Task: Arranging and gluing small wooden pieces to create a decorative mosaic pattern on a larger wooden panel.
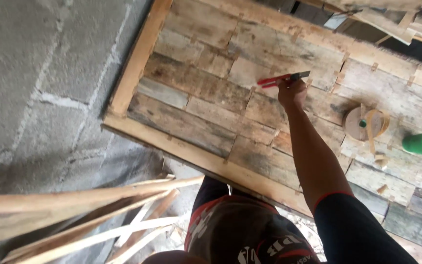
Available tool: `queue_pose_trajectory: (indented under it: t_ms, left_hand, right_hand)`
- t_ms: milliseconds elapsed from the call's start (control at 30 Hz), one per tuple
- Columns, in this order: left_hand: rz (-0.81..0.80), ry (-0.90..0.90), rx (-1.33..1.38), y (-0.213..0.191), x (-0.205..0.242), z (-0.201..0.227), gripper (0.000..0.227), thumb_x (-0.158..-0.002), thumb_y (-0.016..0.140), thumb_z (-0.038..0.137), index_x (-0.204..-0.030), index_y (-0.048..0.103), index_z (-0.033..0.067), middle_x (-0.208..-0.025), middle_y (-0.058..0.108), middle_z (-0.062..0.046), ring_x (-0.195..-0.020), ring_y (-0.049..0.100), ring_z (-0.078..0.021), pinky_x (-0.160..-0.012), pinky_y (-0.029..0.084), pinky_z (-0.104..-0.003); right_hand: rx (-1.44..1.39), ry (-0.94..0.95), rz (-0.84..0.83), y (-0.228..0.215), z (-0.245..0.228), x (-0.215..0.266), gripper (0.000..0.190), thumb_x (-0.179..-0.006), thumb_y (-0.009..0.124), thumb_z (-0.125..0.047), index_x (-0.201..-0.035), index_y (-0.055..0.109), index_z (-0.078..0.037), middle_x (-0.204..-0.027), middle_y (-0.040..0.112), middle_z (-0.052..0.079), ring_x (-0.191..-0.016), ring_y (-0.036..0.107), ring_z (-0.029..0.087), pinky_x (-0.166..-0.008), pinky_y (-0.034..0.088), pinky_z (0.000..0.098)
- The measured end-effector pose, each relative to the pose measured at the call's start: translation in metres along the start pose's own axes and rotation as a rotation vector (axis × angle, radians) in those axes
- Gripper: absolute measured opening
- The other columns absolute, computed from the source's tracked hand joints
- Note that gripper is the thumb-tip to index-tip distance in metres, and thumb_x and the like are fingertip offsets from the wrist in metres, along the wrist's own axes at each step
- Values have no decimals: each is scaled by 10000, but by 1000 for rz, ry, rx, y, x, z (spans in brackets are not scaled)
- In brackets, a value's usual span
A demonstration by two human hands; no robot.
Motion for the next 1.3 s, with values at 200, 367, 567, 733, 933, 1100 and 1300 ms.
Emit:
queue_pose_trajectory:
  t_ms: [200,367,567,733,933,1100,1300]
  left_hand:
    - [-48,-53,-35,-5,2,31,215,-993,631,149,-1162,696,33,-1218,737,-156,-1114,713,-272,-977,563,-405]
    - [-84,-85,-54,-101,-37,-139,222,-987,629,154,-1163,699,37,-1225,734,-153,-1131,706,-277,-992,556,-408]
    - [-143,-106,-86,-162,16,-241,231,-980,626,160,-1164,703,42,-1234,732,-149,-1152,698,-282,-1011,548,-412]
    - [-177,-106,-112,-212,33,-237,238,-974,624,164,-1165,706,46,-1240,730,-147,-1170,690,-287,-1026,541,-415]
    - [-247,-125,-146,-224,37,-233,247,-967,622,170,-1166,710,51,-1249,727,-143,-1191,682,-292,-1045,533,-419]
    - [-289,-127,-180,-241,42,-225,255,-962,620,175,-1166,713,55,-1256,725,-140,-1208,675,-297,-1060,526,-423]
    - [-343,-167,-212,6,-9,4,264,-955,618,180,-1168,717,60,-1264,722,-137,-1230,666,-303,-1079,518,-427]
  right_hand:
    - [18,-126,58,23,21,0,297,-890,845,-297,-912,691,-44,-830,739,114,-762,709,281,-662,530,420]
    - [8,-105,-17,19,4,10,283,-849,845,-300,-878,703,-57,-794,733,110,-725,714,276,-642,543,417]
    - [-56,-115,1,19,0,11,273,-861,816,-291,-896,696,-48,-790,735,115,-717,726,278,-616,540,415]
    - [70,-183,-31,37,28,-6,325,-963,807,-308,-851,686,-28,-787,715,173,-747,709,321,-650,517,438]
    - [60,-193,112,17,13,17,337,-814,874,-354,-806,694,-68,-732,741,117,-673,719,318,-581,539,444]
    - [77,-37,47,31,36,11,351,-988,771,-352,-843,643,-59,-769,706,141,-711,685,327,-621,512,465]
    - [-151,-214,100,23,21,20,323,-901,866,-279,-911,648,-41,-812,748,91,-709,712,259,-657,563,410]
Point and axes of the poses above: each hand's wrist, its own x-axis away from the middle knuckle, its own y-axis out of the palm, z = x × y, the point moved 3 cm from there along -x, towards the middle knuckle
